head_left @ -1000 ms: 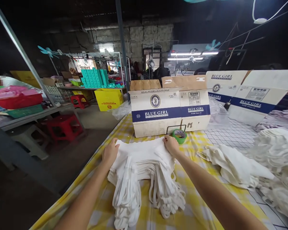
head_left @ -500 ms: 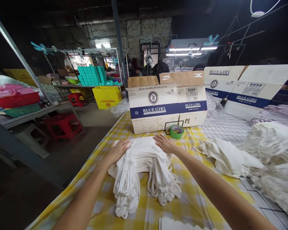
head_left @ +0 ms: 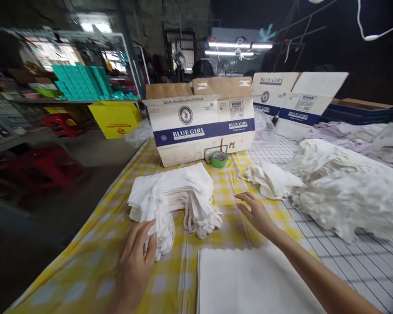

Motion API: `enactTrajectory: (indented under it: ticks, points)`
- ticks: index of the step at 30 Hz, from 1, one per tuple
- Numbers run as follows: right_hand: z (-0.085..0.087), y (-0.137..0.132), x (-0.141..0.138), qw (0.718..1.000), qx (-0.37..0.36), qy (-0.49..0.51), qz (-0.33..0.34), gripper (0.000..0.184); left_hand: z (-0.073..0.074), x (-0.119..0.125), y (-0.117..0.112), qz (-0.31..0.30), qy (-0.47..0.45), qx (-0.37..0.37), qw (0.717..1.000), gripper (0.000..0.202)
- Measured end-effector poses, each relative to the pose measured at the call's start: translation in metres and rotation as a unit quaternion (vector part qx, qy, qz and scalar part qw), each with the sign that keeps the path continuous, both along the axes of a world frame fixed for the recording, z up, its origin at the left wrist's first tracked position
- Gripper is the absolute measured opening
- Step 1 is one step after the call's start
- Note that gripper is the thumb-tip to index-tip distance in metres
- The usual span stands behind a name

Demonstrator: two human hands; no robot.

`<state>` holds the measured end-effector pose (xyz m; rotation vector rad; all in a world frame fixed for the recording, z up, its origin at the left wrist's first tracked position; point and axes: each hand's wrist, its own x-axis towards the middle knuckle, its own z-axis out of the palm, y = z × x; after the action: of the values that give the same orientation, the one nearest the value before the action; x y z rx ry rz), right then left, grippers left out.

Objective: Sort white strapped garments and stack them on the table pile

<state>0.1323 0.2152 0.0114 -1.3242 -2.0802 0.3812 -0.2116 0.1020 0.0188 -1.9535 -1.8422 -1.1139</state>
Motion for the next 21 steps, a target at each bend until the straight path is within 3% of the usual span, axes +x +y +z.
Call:
enactTrajectory:
  ticks: [4,8,12,16,21]
  points:
    - [-0.008,-0.059,0.057,0.996,-0.044,-0.023,-0.079,0.025,-0.037,0.037,-0.042,-0.027,-0.035,-0.091,0.995,0.029]
    - [-0.015,-0.102,0.102,0.985,-0.069,-0.017,-0.156,0.026,-0.057,0.072,-0.051,-0.052,-0.064,-0.184,0.980,0.034]
    - [-0.023,-0.136,0.125,0.978,-0.067,-0.012,-0.199,0.024,-0.058,0.100,-0.044,-0.046,-0.059,-0.257,0.964,0.045]
    - [-0.024,-0.172,0.120,0.976,-0.087,0.009,-0.197,0.019,-0.053,0.116,-0.040,-0.033,-0.003,-0.295,0.955,0.045]
    - [-0.022,-0.216,0.102,0.974,-0.129,-0.016,-0.184,0.013,-0.046,0.131,-0.053,-0.025,0.032,-0.212,0.976,0.049]
